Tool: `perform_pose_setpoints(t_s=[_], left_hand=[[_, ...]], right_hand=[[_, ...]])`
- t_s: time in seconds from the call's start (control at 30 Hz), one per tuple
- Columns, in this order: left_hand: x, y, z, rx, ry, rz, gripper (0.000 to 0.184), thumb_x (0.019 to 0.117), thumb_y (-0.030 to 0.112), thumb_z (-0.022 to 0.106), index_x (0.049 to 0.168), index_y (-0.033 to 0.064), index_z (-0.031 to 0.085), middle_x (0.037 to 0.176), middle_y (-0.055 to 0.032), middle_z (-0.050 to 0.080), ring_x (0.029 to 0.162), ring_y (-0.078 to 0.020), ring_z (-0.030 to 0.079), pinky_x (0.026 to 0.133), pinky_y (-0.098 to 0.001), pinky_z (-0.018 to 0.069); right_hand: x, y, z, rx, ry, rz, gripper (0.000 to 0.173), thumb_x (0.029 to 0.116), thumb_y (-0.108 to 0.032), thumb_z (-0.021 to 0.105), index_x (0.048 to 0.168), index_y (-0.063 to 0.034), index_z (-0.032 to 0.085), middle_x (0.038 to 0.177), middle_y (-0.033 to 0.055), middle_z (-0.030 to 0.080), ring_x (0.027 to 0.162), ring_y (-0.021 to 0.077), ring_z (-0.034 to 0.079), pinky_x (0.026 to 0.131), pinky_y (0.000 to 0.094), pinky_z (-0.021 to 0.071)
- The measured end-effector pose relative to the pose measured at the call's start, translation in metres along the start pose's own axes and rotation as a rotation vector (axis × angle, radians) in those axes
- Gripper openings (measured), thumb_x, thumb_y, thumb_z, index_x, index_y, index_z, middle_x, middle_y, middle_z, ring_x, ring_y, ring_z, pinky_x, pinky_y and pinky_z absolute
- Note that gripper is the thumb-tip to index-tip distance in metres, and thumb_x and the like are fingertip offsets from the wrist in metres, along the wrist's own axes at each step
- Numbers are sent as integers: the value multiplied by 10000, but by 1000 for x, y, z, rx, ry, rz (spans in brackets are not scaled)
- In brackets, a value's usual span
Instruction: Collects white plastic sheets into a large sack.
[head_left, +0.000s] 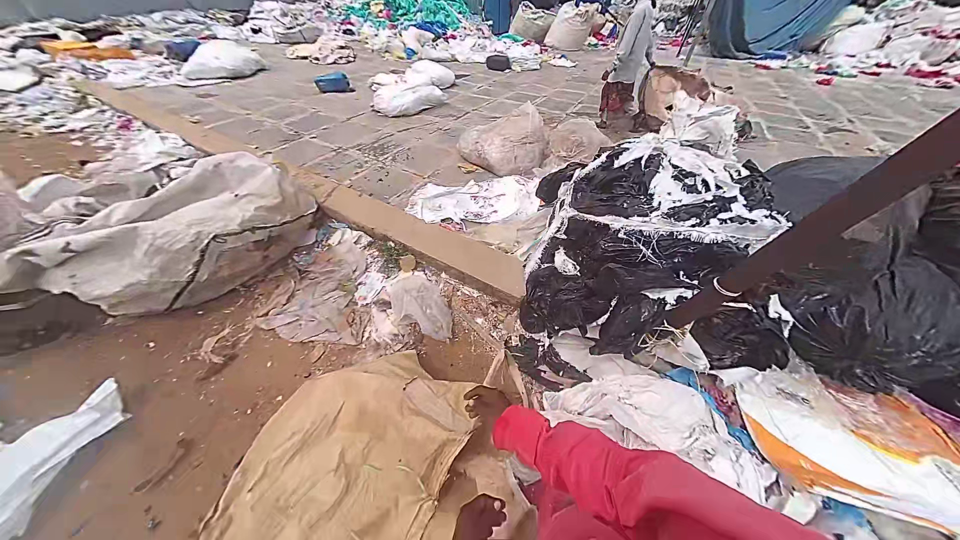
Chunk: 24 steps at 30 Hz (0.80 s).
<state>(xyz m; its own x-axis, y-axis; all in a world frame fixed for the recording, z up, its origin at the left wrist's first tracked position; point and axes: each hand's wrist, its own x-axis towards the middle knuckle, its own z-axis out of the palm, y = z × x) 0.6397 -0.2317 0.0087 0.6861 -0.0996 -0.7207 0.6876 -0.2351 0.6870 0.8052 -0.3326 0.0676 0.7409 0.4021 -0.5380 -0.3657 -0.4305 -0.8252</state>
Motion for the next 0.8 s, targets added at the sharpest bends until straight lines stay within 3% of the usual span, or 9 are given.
perform_pose_setpoints(t_s=[0.07, 0.13, 0.23, 0.4, 0.5, 0.6, 0.67, 0.73, 0.8], left_hand=[[-36, 22, 13, -102, -31, 206, 215, 1048, 78, 544, 1070, -99, 662, 974, -141, 728, 887, -168, 690, 859, -353, 553], [-69, 37, 32, -228, -97, 416, 187, 983, 47, 573, 1061, -89, 674, 952, -76, 727, 868, -87, 688, 857, -293, 564], [-109, 57, 68, -181, -162, 555, 224, 953, 38, 641, 1122, -107, 668, 1044, -114, 724, 939, -80, 672, 898, -277, 545], [-144, 68, 122, 80, -115, 581, 225, 999, 77, 615, 952, -134, 679, 873, -172, 684, 818, -133, 616, 835, -325, 506], [-150, 64, 135, 18, -117, 591, 224, 1006, 76, 590, 920, -120, 657, 798, -100, 635, 749, -82, 559, 768, -289, 481], [-153, 57, 142, -273, -96, 709, 193, 992, 104, 575, 1002, -65, 667, 872, 31, 703, 826, 25, 639, 821, -203, 532], [-158, 61, 147, -345, -67, 756, 175, 978, 115, 590, 1017, -36, 670, 900, 54, 721, 855, 26, 662, 839, -205, 544], [-166, 76, 157, -226, 10, 777, 163, 969, 68, 618, 997, -78, 684, 876, -10, 706, 838, 0, 651, 828, -215, 539], [-174, 95, 171, 22, 44, 764, 216, 983, 71, 630, 1011, -132, 696, 926, -163, 719, 884, -133, 679, 877, -312, 547]], right_hand=[[-26, -34, 15, 416, 111, 48, 323, 1111, -62, 383, 1388, 53, 502, 1144, 192, 676, 891, 194, 668, 805, 348, 535], [-51, -65, 24, 659, 133, -9, 325, 1133, -120, 341, 1366, 57, 482, 1048, 153, 673, 790, 146, 666, 714, 297, 549], [-85, -98, 34, 845, 120, -102, 321, 1141, -157, 324, 1289, 61, 507, 937, 112, 674, 730, 129, 666, 669, 271, 558], [-137, -122, 45, 1007, 38, -186, 274, 1138, -162, 320, 1160, 11, 532, 807, 62, 667, 647, 116, 661, 625, 254, 567], [-162, -128, 39, 1056, -2, -212, 292, 1140, -188, 303, 1094, -22, 539, 749, 34, 642, 614, 107, 640, 612, 250, 559], [-182, -131, 23, 1095, -30, -279, 322, 1146, -220, 269, 1071, -58, 538, 709, 0, 628, 590, 89, 627, 611, 237, 554], [-197, -134, 8, 1137, -55, -341, 350, 1146, -238, 248, 1046, -75, 541, 685, -15, 621, 574, 78, 620, 598, 225, 551], [-214, -134, -10, 1190, -93, -408, 403, 1145, -264, 238, 984, -96, 567, 658, -27, 632, 558, 69, 622, 582, 214, 546], [-233, -128, -31, 1226, -130, -468, 448, 1144, -287, 213, 963, -114, 584, 656, -37, 636, 557, 61, 624, 574, 207, 544]])
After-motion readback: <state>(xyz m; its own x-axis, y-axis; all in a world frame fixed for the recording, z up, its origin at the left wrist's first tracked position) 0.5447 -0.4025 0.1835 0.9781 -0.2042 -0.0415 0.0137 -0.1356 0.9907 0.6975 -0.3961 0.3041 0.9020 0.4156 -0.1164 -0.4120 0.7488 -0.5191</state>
